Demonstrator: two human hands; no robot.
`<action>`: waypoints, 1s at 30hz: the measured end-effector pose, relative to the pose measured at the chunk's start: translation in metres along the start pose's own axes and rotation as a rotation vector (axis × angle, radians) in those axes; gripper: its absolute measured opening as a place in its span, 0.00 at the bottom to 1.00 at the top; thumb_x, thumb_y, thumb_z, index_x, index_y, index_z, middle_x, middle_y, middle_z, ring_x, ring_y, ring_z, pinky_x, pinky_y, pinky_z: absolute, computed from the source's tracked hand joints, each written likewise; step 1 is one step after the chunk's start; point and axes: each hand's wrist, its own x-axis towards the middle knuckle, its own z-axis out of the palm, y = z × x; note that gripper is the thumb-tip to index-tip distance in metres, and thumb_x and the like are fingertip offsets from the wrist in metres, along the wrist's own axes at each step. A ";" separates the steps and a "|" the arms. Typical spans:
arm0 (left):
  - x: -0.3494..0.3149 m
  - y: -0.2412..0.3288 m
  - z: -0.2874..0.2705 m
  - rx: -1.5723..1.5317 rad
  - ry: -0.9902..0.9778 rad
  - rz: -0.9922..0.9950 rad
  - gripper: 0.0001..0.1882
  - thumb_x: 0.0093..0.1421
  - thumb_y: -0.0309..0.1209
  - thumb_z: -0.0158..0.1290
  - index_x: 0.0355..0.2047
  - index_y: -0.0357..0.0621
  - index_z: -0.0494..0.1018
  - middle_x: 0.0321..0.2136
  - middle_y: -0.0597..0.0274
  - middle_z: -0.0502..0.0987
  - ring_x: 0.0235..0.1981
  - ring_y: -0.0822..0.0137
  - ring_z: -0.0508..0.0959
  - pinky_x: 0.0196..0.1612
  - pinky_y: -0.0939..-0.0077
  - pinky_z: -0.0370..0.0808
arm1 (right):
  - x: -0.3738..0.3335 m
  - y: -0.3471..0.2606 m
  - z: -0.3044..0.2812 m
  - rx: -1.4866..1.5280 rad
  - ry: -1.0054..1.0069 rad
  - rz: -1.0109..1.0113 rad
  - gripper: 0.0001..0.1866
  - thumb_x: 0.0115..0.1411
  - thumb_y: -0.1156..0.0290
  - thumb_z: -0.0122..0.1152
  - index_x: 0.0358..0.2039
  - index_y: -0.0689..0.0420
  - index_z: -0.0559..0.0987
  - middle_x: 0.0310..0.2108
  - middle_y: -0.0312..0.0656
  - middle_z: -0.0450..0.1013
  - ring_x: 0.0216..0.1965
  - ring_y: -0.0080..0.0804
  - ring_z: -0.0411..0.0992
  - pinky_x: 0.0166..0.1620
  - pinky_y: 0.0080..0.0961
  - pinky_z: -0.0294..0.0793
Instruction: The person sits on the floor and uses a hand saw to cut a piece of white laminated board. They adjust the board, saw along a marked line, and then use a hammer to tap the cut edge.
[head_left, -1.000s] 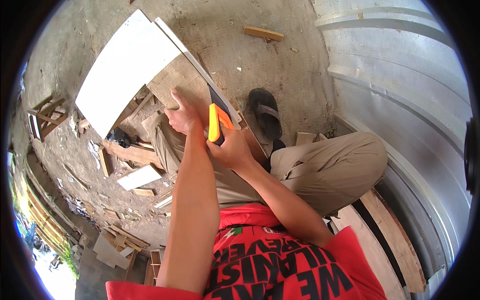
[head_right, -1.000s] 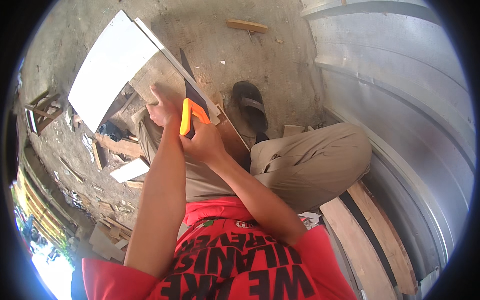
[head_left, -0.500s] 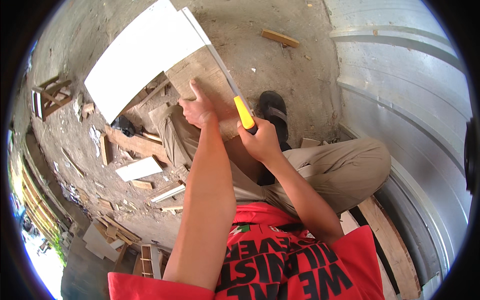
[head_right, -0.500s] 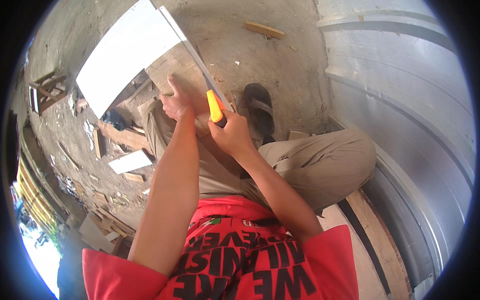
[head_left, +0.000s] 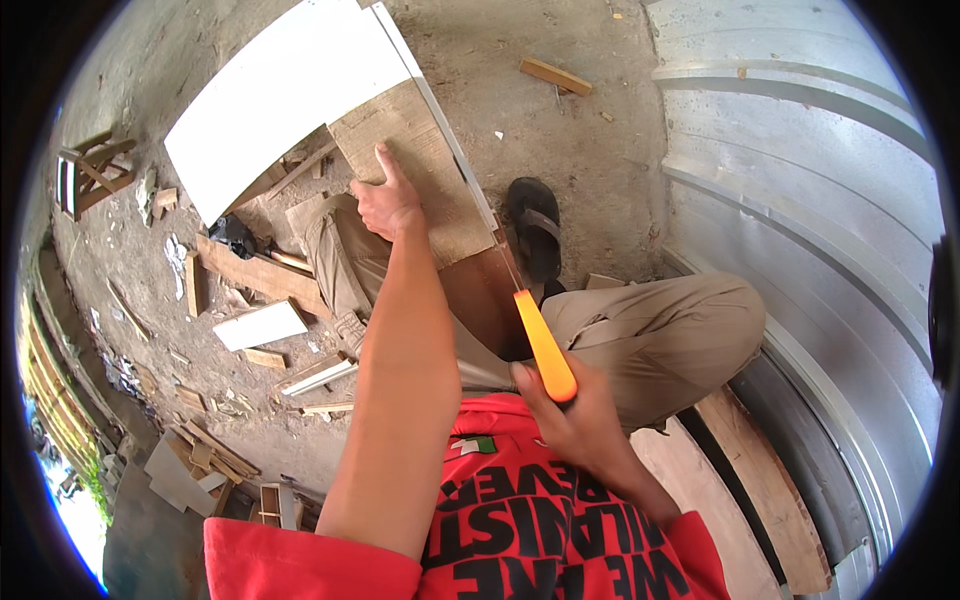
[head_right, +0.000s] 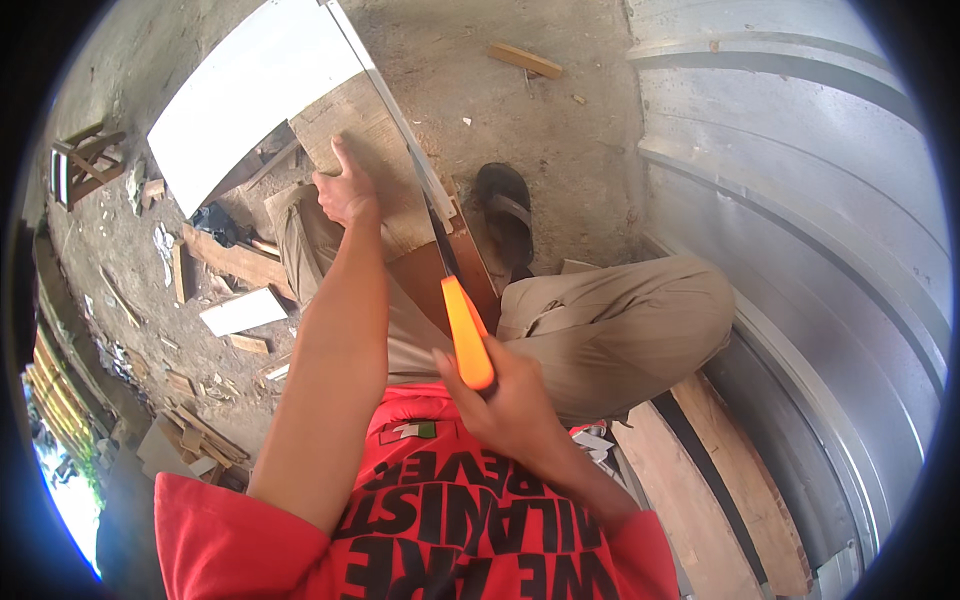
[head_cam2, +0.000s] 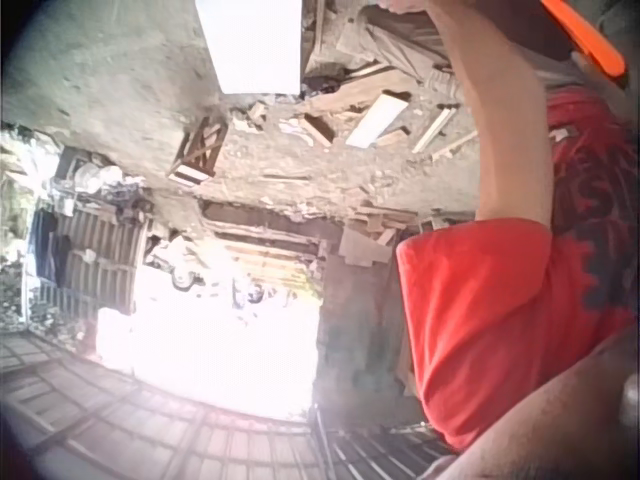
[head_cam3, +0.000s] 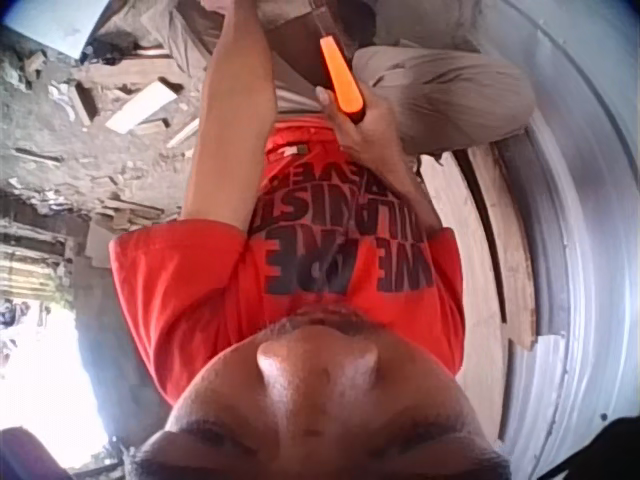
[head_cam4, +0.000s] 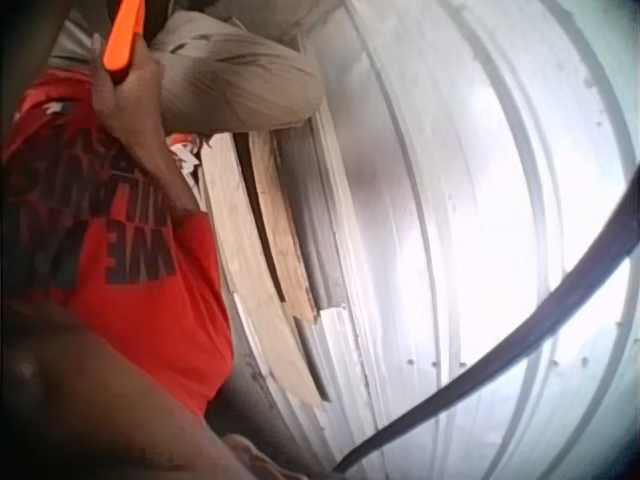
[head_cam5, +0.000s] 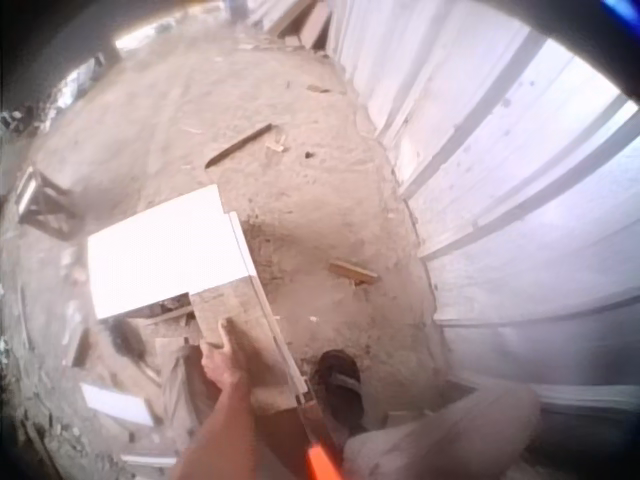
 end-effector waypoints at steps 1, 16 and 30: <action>-0.002 0.001 -0.005 -0.010 -0.008 -0.008 0.48 0.54 0.76 0.42 0.44 0.35 0.71 0.35 0.39 0.80 0.41 0.41 0.80 0.48 0.49 0.75 | -0.016 0.003 -0.005 -0.020 0.030 -0.027 0.15 0.63 0.64 0.62 0.31 0.66 0.76 0.16 0.40 0.70 0.19 0.25 0.68 0.25 0.29 0.67; -0.001 -0.001 -0.002 0.002 0.028 0.002 0.45 0.54 0.75 0.44 0.37 0.36 0.70 0.33 0.38 0.80 0.39 0.38 0.79 0.46 0.46 0.74 | 0.161 0.059 0.069 -0.083 0.252 -0.193 0.17 0.59 0.61 0.62 0.25 0.66 0.78 0.19 0.58 0.73 0.25 0.52 0.78 0.28 0.37 0.72; -0.002 0.003 -0.002 0.058 -0.019 -0.016 0.57 0.52 0.80 0.36 0.56 0.34 0.69 0.43 0.36 0.78 0.48 0.40 0.78 0.52 0.49 0.75 | -0.030 0.005 -0.008 -0.006 -0.052 -0.008 0.13 0.61 0.66 0.63 0.28 0.65 0.76 0.19 0.54 0.72 0.20 0.50 0.74 0.26 0.37 0.71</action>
